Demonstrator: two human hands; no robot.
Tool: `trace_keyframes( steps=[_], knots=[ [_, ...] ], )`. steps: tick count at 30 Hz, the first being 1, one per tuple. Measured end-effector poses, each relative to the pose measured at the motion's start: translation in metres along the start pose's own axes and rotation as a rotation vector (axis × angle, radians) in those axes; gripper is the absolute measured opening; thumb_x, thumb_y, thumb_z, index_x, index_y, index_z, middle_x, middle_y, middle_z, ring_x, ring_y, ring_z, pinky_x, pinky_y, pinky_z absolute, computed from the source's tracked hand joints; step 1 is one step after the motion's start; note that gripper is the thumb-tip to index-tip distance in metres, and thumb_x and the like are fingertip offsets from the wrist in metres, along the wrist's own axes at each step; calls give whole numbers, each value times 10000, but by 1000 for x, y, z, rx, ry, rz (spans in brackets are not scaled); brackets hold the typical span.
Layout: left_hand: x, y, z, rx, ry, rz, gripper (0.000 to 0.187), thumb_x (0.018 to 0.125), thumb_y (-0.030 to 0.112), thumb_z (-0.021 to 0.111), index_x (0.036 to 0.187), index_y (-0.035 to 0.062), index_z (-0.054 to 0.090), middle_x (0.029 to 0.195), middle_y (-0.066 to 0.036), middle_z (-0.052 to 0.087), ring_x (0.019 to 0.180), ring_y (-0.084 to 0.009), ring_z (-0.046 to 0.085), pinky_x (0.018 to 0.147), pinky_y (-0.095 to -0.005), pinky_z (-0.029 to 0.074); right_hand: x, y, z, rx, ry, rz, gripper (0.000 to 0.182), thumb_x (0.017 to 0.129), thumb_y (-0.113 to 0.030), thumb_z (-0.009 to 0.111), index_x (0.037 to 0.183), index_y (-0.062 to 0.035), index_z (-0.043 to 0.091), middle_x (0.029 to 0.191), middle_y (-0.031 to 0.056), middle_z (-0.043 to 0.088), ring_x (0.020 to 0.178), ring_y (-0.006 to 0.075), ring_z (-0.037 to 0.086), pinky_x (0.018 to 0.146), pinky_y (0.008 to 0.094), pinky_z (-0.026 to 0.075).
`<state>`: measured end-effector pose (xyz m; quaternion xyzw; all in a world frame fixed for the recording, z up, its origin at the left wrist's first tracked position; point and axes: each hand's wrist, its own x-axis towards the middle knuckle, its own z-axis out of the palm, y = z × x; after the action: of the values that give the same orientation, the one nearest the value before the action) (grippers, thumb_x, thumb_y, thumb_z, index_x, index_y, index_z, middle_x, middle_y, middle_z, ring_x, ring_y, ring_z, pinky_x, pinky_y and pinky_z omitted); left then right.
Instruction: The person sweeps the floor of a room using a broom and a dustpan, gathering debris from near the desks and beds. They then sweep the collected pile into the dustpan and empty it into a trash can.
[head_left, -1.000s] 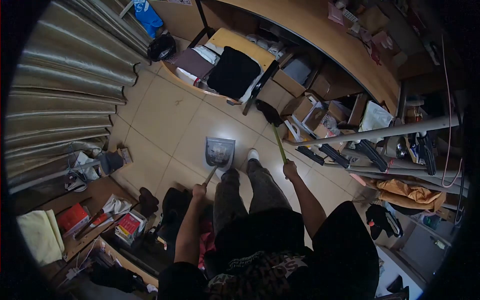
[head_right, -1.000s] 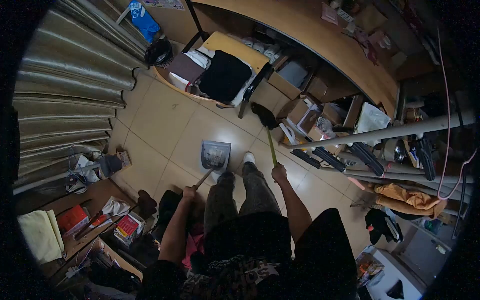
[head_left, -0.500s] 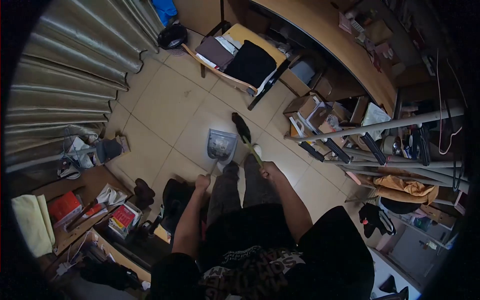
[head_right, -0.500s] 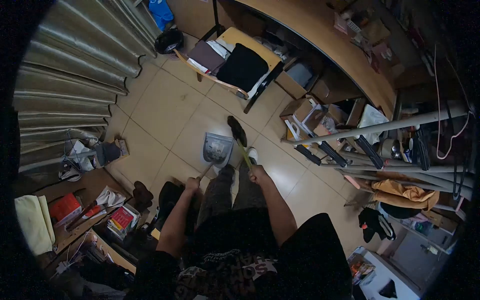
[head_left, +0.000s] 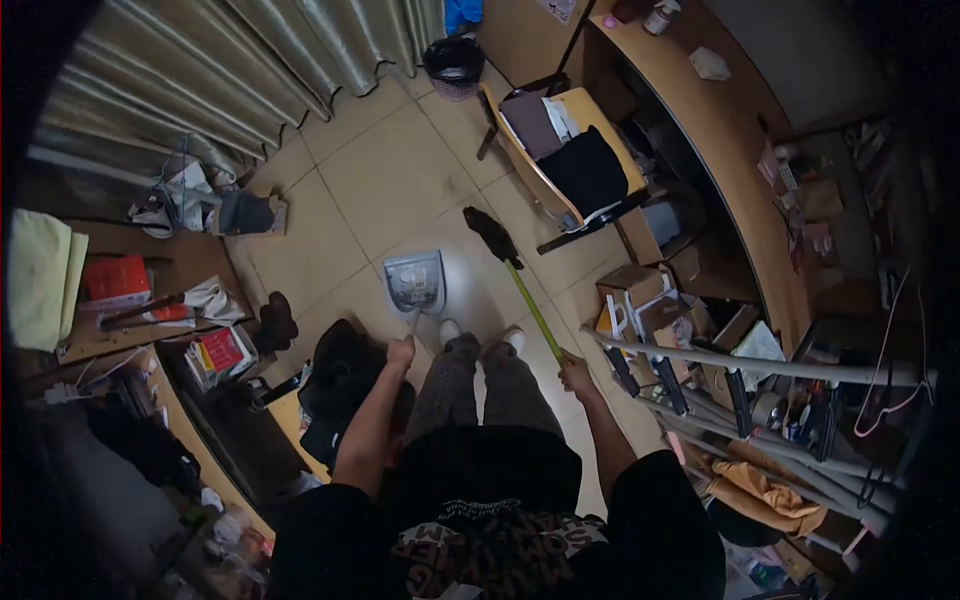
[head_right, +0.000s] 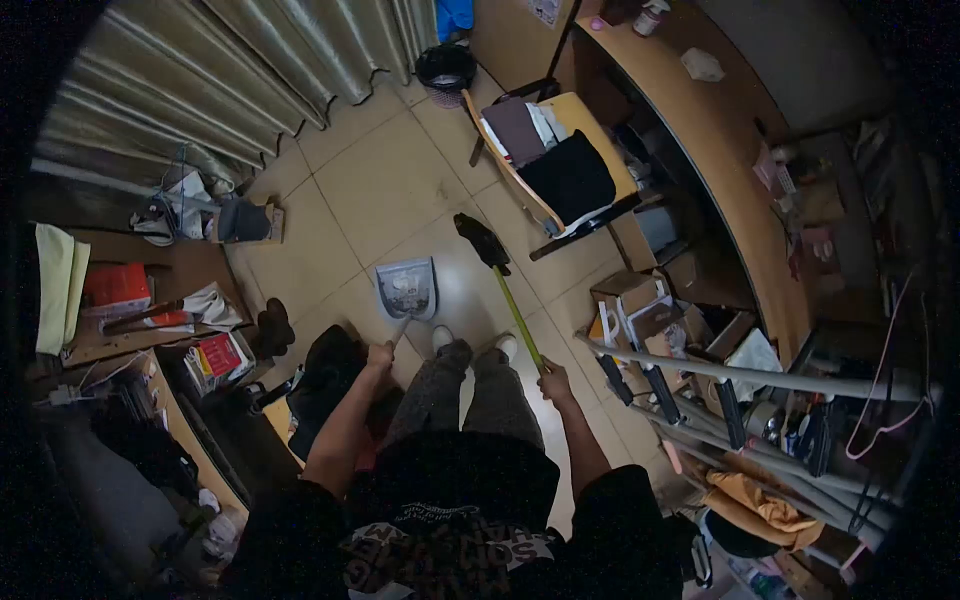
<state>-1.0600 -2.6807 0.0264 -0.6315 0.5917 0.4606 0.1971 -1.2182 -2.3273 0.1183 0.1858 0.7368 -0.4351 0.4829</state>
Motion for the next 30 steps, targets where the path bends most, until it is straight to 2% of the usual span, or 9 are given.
trace_keyframes(
  steps=[5, 7, 10, 15, 17, 19, 21, 27, 30],
  knots=[
    [53, -71, 18, -34, 67, -3, 438, 715, 339, 475, 801, -86, 535, 703, -238, 551, 634, -330, 566, 547, -378, 427, -8, 99, -69, -413, 70, -232, 345, 811, -182, 428, 1148, -109, 432, 504, 43, 474, 428, 123, 470, 372, 268, 378],
    [51, -83, 23, -113, 140, -6, 426, 715, 336, 481, 770, -82, 545, 666, -228, 552, 615, -330, 566, 534, -373, 425, -5, 112, -84, -753, 200, -630, 331, 800, -154, 415, 1121, -81, 447, 549, 134, 528, 513, 240, 543, 472, 347, 431],
    [-17, -50, 8, -3, 138, 8, 400, 708, 325, 494, 688, -70, 555, 591, -200, 544, 601, -320, 565, 532, -368, 425, 10, 101, -86, -975, 37, -329, 347, 774, -149, 376, 1087, -14, 443, 665, 212, 549, 628, 353, 544, 549, 420, 443],
    [-31, -78, 17, -188, 109, 5, 364, 725, 279, 478, 624, -63, 551, 533, -146, 532, 519, -245, 548, 494, -362, 401, 30, 82, -78, -1005, 48, -405, 358, 768, -123, 405, 1106, -5, 421, 635, 199, 545, 596, 335, 548, 535, 395, 446],
    [-42, -79, 17, -206, 138, 12, 361, 730, 274, 475, 628, -65, 550, 526, -135, 529, 495, -233, 536, 477, -357, 391, 51, 64, -70, -1018, 25, -449, 375, 764, -117, 406, 1116, 9, 403, 633, 202, 545, 588, 337, 548, 528, 397, 447],
    [-58, -70, 15, -371, 78, -85, 355, 728, 270, 476, 595, -52, 543, 502, -104, 510, 464, -209, 509, 448, -330, 369, 79, 38, -53, -1021, 97, -389, 212, 735, -147, 453, 829, 17, 549, 643, 206, 548, 622, 343, 548, 560, 412, 447],
    [-57, -77, 14, -370, 79, -91, 342, 728, 260, 472, 584, -43, 537, 491, -92, 498, 447, -196, 493, 430, -321, 359, 112, 9, -33, -1033, 101, -420, 203, 736, -157, 457, 729, 18, 559, 640, 198, 549, 623, 345, 548, 563, 413, 447],
    [-89, -30, -10, -364, -6, -164, 316, 736, 262, 457, 620, -23, 530, 472, -72, 467, 426, -160, 465, 384, -296, 352, 199, -114, 53, -1127, 101, -608, 288, 754, -125, 437, 1021, -27, 484, 742, 192, 560, 695, 338, 551, 597, 416, 448],
    [-83, -23, -22, -382, -1, -111, 332, 736, 282, 457, 643, -27, 533, 504, -82, 481, 435, -164, 476, 387, -292, 360, 204, -173, 89, -1092, 17, -689, 304, 766, -130, 429, 1053, -37, 469, 750, 186, 560, 706, 339, 550, 603, 416, 449]
  ],
)
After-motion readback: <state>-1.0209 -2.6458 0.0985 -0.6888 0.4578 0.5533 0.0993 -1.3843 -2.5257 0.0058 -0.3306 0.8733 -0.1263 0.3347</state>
